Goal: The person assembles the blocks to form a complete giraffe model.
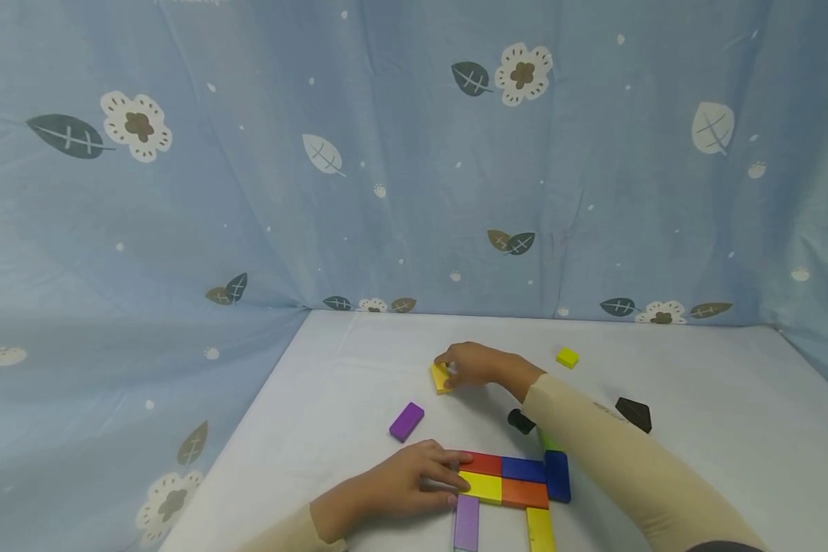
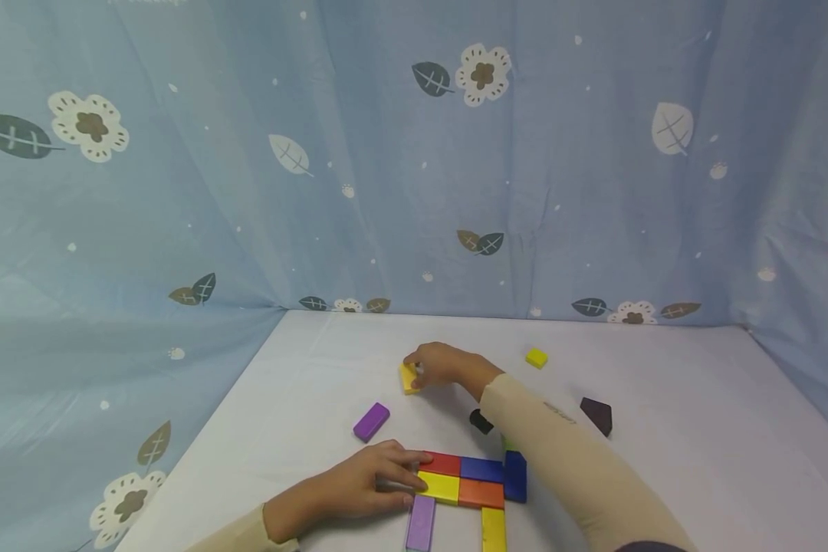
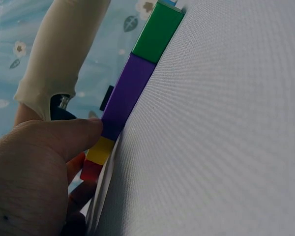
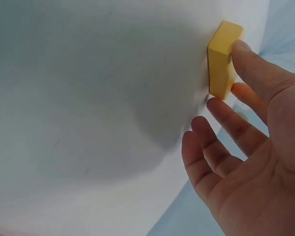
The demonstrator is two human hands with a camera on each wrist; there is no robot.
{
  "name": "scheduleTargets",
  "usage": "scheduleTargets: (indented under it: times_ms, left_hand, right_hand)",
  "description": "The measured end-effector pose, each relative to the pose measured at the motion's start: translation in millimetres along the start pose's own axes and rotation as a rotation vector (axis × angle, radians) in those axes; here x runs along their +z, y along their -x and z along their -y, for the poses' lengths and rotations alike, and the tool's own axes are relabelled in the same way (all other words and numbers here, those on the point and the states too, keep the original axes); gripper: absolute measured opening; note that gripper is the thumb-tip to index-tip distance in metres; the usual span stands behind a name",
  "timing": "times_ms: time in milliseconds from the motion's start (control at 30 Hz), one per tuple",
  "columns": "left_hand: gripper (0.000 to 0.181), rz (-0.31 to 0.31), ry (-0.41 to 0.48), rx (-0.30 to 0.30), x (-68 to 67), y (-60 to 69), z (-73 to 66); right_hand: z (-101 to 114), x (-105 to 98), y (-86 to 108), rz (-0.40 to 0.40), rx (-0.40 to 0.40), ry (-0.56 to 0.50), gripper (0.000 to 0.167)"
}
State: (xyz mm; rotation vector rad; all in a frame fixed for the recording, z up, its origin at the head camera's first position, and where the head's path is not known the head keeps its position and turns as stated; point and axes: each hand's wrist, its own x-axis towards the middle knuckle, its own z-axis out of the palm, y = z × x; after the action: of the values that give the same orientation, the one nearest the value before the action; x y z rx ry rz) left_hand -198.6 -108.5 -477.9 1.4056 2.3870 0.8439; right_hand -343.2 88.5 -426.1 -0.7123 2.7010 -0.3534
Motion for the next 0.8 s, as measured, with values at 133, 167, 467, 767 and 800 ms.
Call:
scheduleTargets:
  times_ms: [133, 167, 467, 767, 800]
  left_hand:
    - [0.03, 0.008, 0.011, -0.013, 0.6, -0.7, 1.3]
    - [0.03, 0.009, 0.01, -0.018, 1.2, -0.9, 2.1]
    - [0.031, 0.005, -0.008, -0.018, 4.3, -1.8, 7.9]
    - [0.03, -0.001, -0.017, -0.005, 2.5, -1.3, 5.2]
    - [0.03, -0.002, -0.018, -0.004, 2.4, -1.4, 4.9]
  right_hand:
    - [-10.7, -0.5, 5.1, -0.015, 0.027, -0.036, 0.055]
    - [-13.7, -0.8, 6.3, -0.02, 0.028, -0.043, 0.055]
    - [-35.9, -7.0, 17.0, -0.028, 0.03, -0.068, 0.054]
    - [-53.8, -12.0, 27.9, -0.028, 0.05, -0.109, 0.053]
    - [-56.2, -12.6, 29.3, -0.031, 0.053, -0.113, 0.053]
